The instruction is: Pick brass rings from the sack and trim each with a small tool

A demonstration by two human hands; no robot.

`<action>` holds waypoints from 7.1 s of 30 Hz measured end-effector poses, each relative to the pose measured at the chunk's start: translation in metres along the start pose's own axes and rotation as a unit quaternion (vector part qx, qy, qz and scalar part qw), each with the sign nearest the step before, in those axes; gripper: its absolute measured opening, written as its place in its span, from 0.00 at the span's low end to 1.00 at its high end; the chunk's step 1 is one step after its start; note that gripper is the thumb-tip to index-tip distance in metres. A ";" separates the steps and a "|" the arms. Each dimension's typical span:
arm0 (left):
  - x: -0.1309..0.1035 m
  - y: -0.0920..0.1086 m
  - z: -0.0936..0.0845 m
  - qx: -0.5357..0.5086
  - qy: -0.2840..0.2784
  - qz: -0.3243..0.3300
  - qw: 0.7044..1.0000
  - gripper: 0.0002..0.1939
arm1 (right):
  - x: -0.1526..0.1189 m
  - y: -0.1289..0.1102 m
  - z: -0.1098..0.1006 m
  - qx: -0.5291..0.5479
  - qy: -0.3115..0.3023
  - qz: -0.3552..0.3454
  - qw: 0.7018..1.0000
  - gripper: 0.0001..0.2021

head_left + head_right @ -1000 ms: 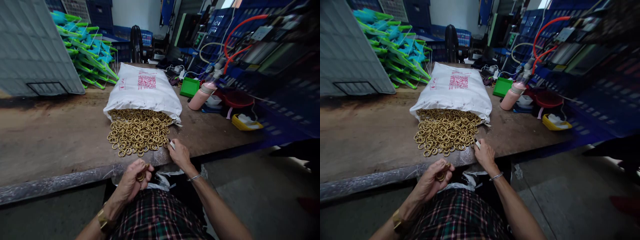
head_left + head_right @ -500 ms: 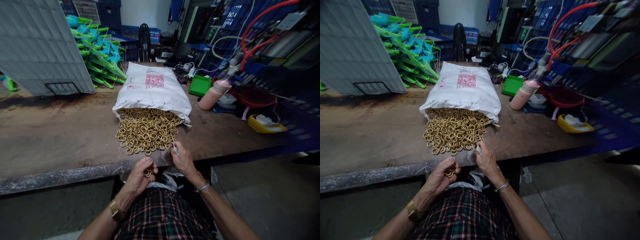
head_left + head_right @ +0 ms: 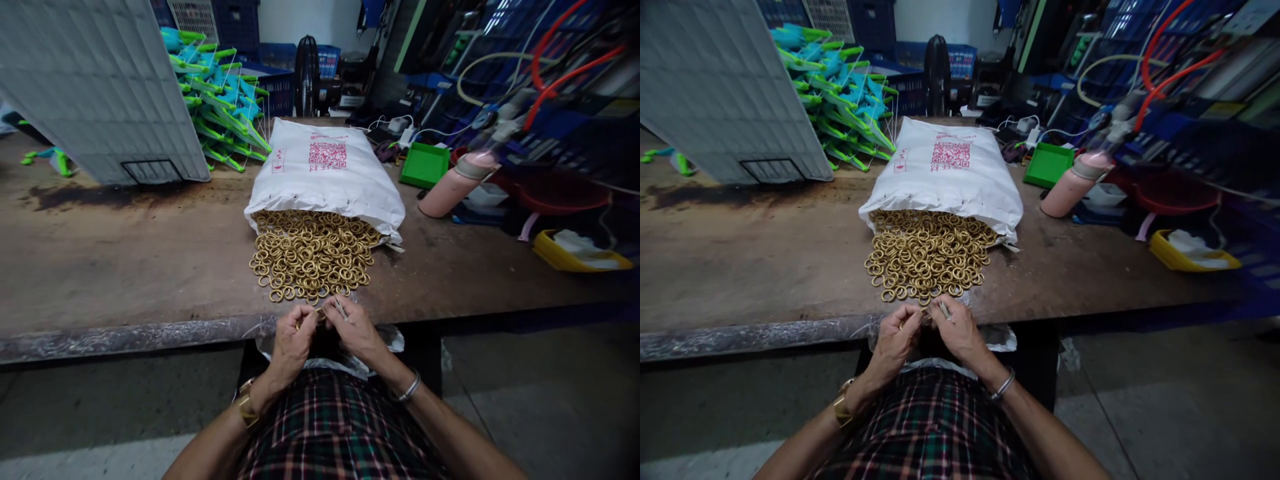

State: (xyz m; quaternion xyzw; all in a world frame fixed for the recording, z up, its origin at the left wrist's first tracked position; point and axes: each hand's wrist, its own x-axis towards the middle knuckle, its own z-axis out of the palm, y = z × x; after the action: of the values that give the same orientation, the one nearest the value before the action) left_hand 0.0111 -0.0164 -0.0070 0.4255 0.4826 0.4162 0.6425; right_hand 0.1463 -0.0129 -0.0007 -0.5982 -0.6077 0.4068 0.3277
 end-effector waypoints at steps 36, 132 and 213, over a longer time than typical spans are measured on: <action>-0.001 -0.004 0.000 -0.030 -0.039 -0.021 0.999 0.17 | -0.006 0.001 0.004 -0.305 -0.075 -0.048 0.948 0.10; -0.040 0.012 -0.031 -0.073 -0.079 -0.038 0.994 0.15 | 0.008 -0.008 0.027 -0.362 -0.080 -0.051 0.927 0.12; -0.008 0.005 0.017 -0.132 -0.044 -0.130 0.982 0.13 | -0.027 0.016 -0.006 -0.252 -0.033 -0.064 0.965 0.10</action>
State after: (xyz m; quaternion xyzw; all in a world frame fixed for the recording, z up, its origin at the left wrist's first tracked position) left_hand 0.0259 -0.0253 0.0025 0.2882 0.4456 0.3703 0.7624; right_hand 0.1605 -0.0401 -0.0101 -0.6076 -0.7379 0.2382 0.1721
